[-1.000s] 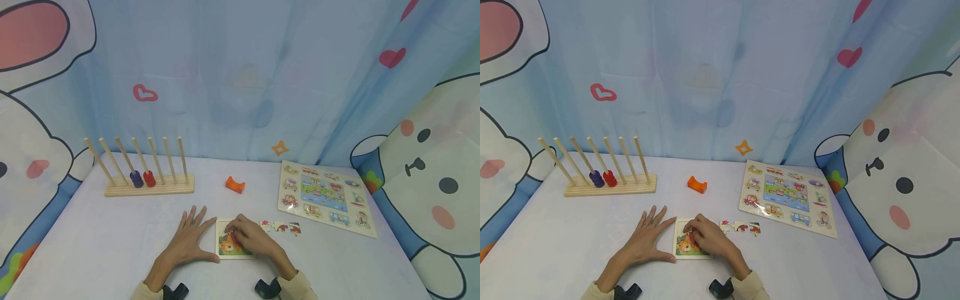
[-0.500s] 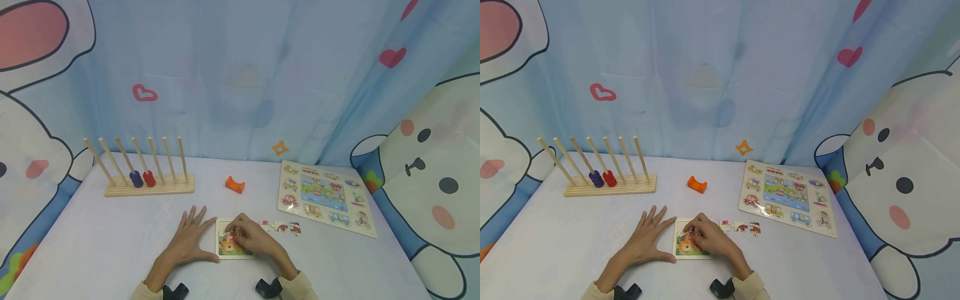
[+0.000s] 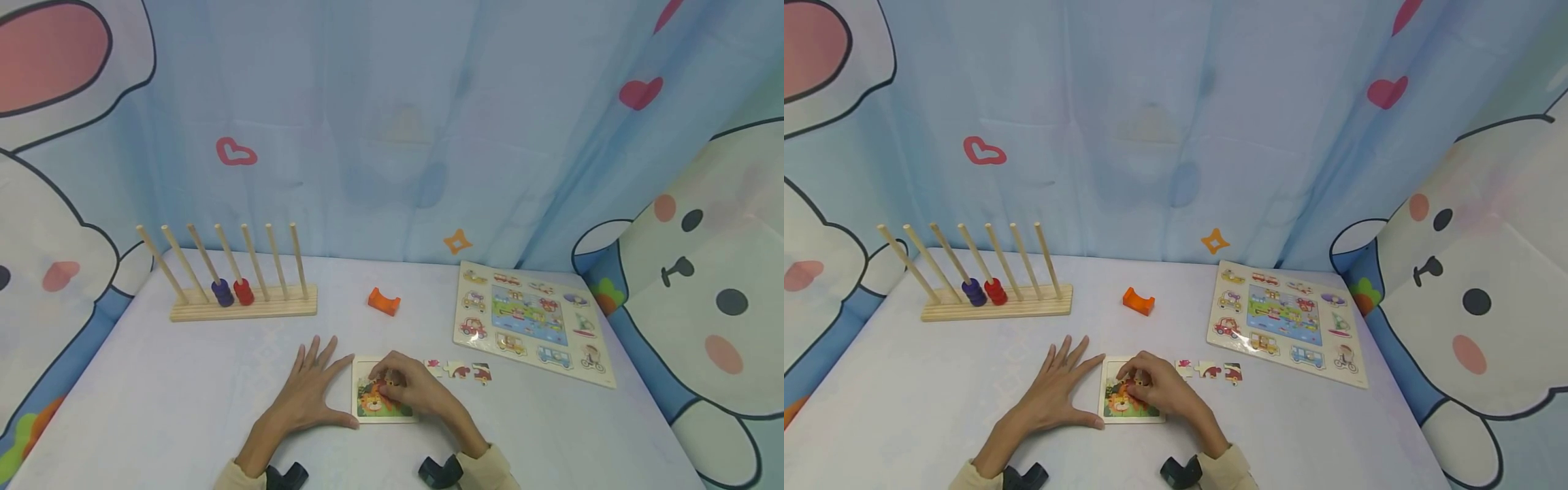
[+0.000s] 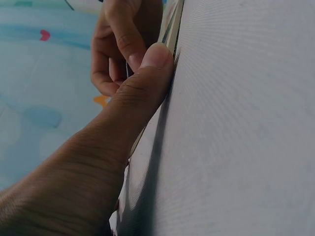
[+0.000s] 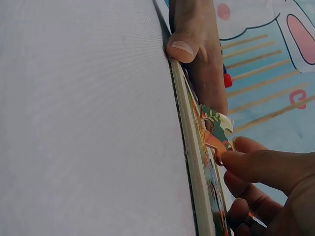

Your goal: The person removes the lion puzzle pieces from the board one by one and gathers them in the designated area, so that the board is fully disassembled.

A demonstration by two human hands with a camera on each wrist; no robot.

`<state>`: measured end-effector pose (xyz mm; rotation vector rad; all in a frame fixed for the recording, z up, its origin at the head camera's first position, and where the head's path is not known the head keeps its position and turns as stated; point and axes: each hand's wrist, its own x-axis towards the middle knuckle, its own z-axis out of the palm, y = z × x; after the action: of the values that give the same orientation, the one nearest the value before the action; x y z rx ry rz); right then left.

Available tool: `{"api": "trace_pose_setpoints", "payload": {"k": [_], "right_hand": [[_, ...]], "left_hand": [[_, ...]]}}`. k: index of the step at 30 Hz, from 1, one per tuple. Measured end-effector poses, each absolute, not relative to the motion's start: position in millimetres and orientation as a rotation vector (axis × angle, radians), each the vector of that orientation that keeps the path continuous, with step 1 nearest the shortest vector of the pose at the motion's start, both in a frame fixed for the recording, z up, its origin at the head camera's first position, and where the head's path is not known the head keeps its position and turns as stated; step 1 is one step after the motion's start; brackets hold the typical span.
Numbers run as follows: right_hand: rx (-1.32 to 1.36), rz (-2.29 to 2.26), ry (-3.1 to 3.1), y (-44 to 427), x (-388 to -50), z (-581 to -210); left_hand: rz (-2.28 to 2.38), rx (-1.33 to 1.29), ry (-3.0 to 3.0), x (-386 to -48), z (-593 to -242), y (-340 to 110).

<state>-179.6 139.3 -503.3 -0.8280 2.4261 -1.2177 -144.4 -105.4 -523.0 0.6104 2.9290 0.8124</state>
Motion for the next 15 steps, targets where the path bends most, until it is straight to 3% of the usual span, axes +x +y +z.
{"api": "trace_pose_setpoints", "payload": {"k": [15], "right_hand": [[-0.779, -1.264, 2.388, 137.6, -178.4, -503.8]], "left_hand": [[0.802, 0.616, 2.933, -144.4, -522.7, -105.4]]}}
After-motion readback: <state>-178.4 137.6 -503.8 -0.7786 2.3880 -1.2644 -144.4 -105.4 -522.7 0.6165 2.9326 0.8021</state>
